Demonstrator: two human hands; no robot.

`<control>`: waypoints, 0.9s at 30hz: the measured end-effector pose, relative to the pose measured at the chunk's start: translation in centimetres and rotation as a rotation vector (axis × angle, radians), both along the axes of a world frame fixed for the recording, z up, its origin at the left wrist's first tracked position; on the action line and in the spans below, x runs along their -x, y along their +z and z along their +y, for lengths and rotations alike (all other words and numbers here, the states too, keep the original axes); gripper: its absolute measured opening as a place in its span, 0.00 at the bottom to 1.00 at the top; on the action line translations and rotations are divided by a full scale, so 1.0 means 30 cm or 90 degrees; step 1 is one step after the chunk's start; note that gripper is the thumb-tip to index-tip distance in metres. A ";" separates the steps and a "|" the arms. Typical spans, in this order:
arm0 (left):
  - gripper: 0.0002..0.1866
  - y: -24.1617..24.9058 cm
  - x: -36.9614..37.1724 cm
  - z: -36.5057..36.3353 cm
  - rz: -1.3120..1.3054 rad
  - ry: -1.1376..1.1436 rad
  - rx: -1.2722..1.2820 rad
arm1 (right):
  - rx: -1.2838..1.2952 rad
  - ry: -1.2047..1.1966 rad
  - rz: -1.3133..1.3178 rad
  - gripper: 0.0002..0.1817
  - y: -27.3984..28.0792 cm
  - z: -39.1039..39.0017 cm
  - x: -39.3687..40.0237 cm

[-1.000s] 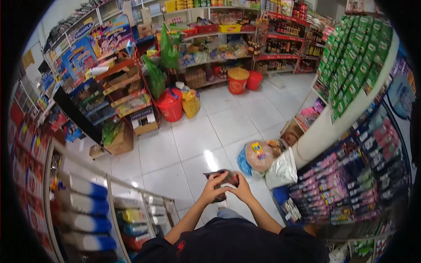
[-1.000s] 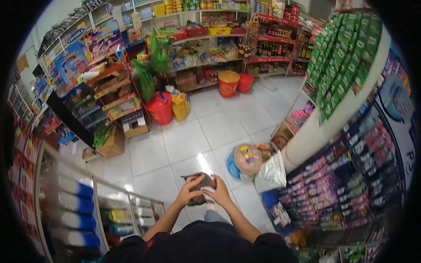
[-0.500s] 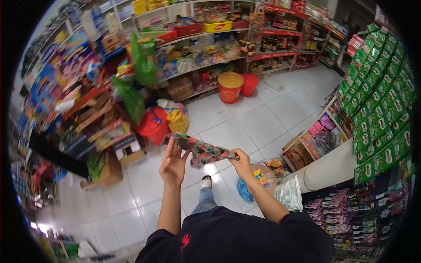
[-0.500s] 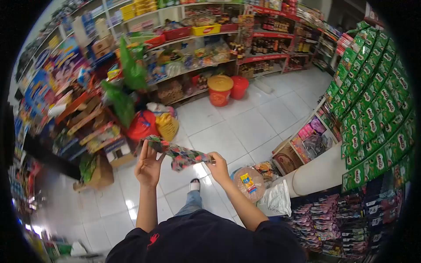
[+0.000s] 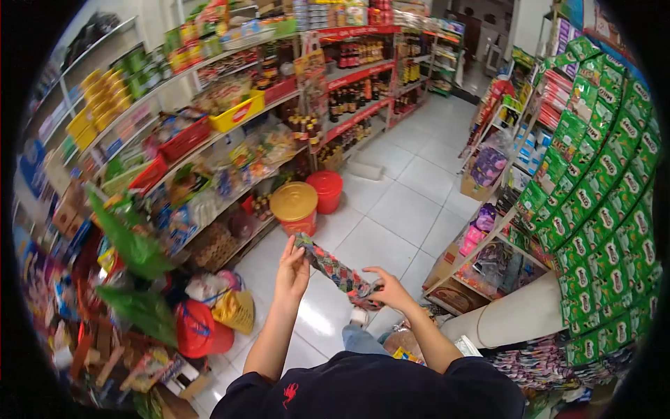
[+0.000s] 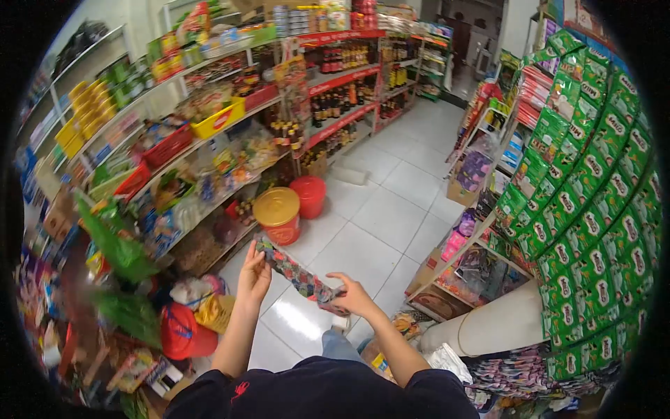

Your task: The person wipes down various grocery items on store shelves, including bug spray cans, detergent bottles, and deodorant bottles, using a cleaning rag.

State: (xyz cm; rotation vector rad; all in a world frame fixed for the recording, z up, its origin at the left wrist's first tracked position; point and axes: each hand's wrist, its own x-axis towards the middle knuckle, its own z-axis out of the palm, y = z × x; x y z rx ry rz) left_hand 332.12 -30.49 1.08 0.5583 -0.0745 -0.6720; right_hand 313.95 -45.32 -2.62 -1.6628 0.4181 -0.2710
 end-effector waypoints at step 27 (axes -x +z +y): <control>0.16 -0.223 -0.974 -2.900 -0.711 -0.729 -0.411 | -0.073 -0.441 -0.109 0.06 0.051 -2.807 -0.913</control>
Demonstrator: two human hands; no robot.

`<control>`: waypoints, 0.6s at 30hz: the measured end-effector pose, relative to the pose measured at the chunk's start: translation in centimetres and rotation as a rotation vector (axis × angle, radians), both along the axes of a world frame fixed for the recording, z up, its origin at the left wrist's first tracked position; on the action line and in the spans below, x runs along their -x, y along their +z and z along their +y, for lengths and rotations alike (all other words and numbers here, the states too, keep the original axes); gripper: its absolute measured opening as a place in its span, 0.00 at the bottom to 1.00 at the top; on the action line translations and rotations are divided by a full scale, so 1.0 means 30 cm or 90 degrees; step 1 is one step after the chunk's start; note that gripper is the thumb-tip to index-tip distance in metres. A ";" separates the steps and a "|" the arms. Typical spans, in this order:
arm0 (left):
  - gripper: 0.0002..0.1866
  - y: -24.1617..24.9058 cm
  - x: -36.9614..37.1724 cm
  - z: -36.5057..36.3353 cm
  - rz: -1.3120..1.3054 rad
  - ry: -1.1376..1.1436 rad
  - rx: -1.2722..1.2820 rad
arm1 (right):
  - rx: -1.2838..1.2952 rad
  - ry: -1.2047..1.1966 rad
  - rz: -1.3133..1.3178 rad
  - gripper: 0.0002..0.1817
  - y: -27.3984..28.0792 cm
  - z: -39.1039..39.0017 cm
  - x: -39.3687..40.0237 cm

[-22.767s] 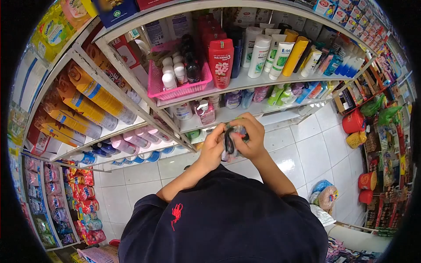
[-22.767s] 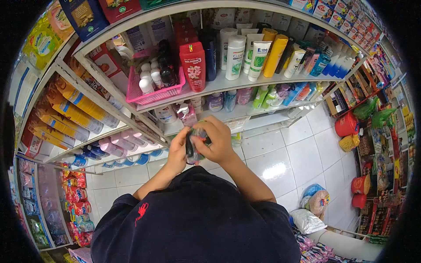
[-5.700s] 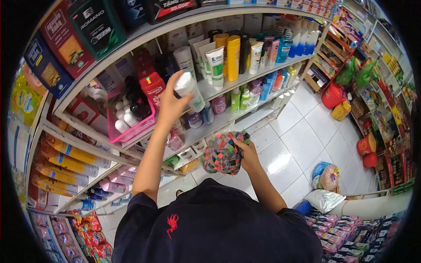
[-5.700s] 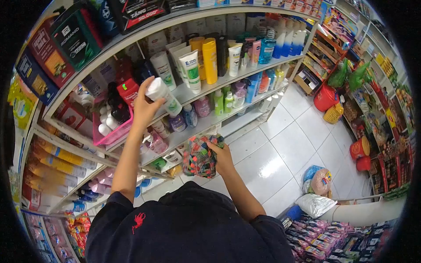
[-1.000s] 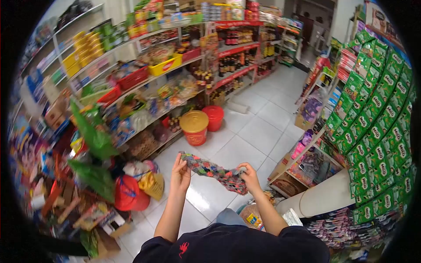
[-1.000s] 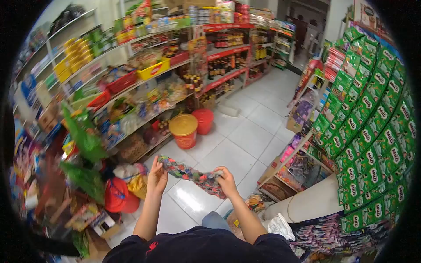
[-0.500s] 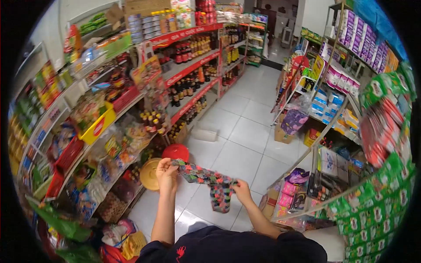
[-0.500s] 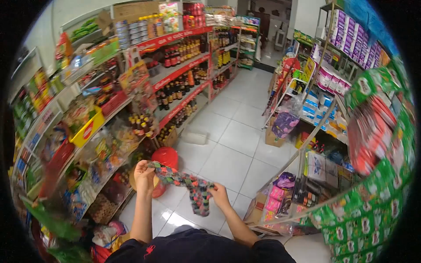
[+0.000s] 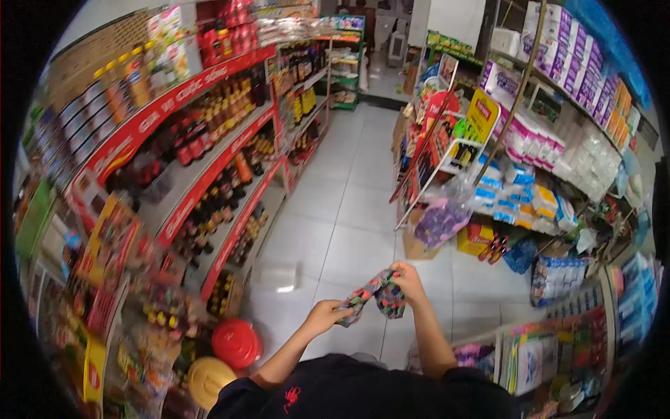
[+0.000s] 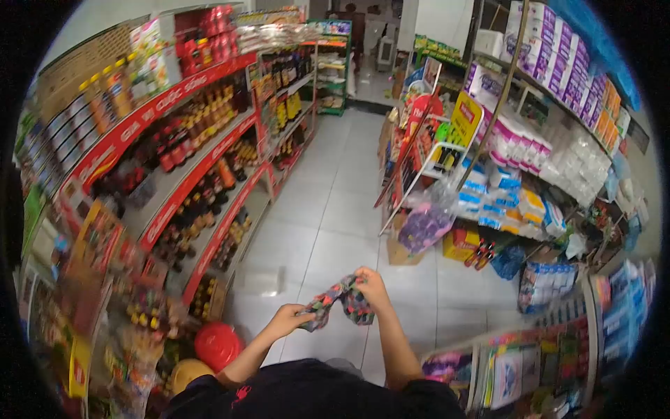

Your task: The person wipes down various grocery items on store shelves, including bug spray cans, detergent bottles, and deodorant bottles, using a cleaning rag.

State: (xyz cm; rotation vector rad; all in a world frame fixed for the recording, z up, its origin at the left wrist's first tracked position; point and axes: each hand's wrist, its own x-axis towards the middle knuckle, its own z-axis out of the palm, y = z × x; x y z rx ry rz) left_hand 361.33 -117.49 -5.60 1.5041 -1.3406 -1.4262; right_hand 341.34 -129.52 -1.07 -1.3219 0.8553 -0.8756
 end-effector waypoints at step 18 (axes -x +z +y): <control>0.07 0.154 -0.563 -2.122 0.325 0.426 0.234 | -0.381 -0.055 -0.392 0.15 -0.283 -1.879 -0.412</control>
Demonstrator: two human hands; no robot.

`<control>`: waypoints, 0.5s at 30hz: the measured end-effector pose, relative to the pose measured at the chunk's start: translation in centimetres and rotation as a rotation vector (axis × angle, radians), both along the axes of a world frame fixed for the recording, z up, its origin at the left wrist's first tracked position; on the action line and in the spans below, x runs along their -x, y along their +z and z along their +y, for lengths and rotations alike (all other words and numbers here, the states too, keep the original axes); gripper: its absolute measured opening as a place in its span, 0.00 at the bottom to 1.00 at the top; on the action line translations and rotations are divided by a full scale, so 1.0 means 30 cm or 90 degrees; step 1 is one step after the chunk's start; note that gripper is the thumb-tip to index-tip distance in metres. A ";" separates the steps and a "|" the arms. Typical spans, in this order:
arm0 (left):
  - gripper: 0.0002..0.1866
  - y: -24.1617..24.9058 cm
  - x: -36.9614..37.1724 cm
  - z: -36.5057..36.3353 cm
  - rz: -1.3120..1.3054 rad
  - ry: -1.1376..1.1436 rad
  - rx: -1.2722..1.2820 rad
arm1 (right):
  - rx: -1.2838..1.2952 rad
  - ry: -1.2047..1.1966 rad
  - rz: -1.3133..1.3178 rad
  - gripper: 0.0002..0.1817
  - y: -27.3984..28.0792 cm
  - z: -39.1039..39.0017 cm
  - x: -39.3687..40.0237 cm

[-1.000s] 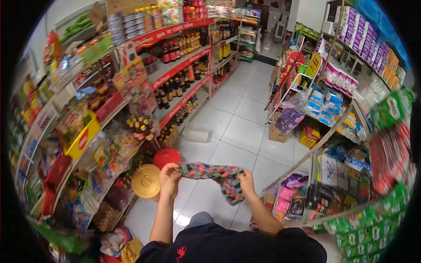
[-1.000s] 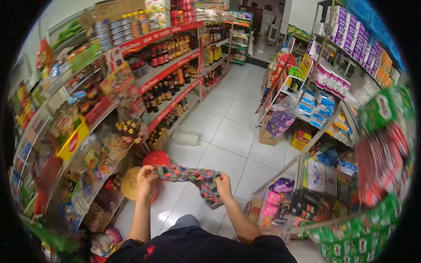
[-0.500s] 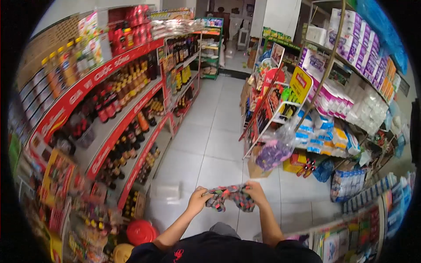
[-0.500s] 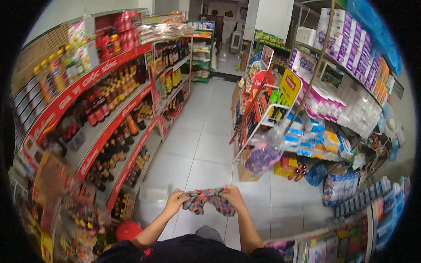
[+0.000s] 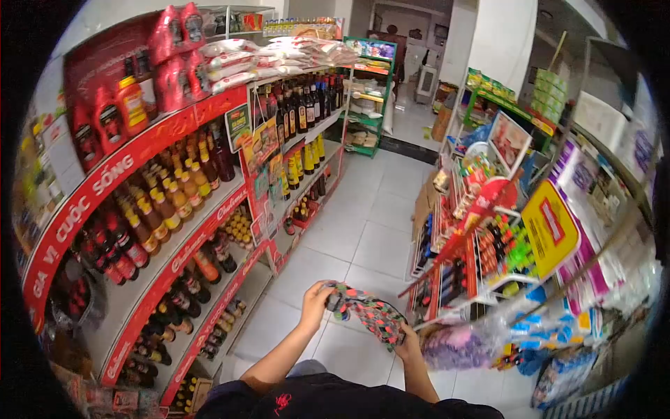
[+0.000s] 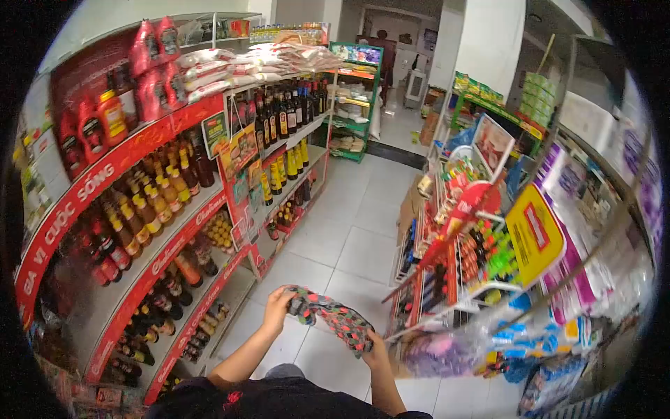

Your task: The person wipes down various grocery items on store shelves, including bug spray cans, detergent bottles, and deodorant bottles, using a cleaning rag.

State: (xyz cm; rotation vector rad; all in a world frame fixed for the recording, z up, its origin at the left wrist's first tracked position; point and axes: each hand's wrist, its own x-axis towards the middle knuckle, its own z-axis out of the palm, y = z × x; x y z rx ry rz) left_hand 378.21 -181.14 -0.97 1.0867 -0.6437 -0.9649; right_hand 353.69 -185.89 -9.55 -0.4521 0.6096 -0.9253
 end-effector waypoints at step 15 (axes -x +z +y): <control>0.06 -0.007 -0.474 -1.571 0.096 0.011 0.015 | -0.045 0.102 0.211 0.26 -0.261 -1.604 -0.353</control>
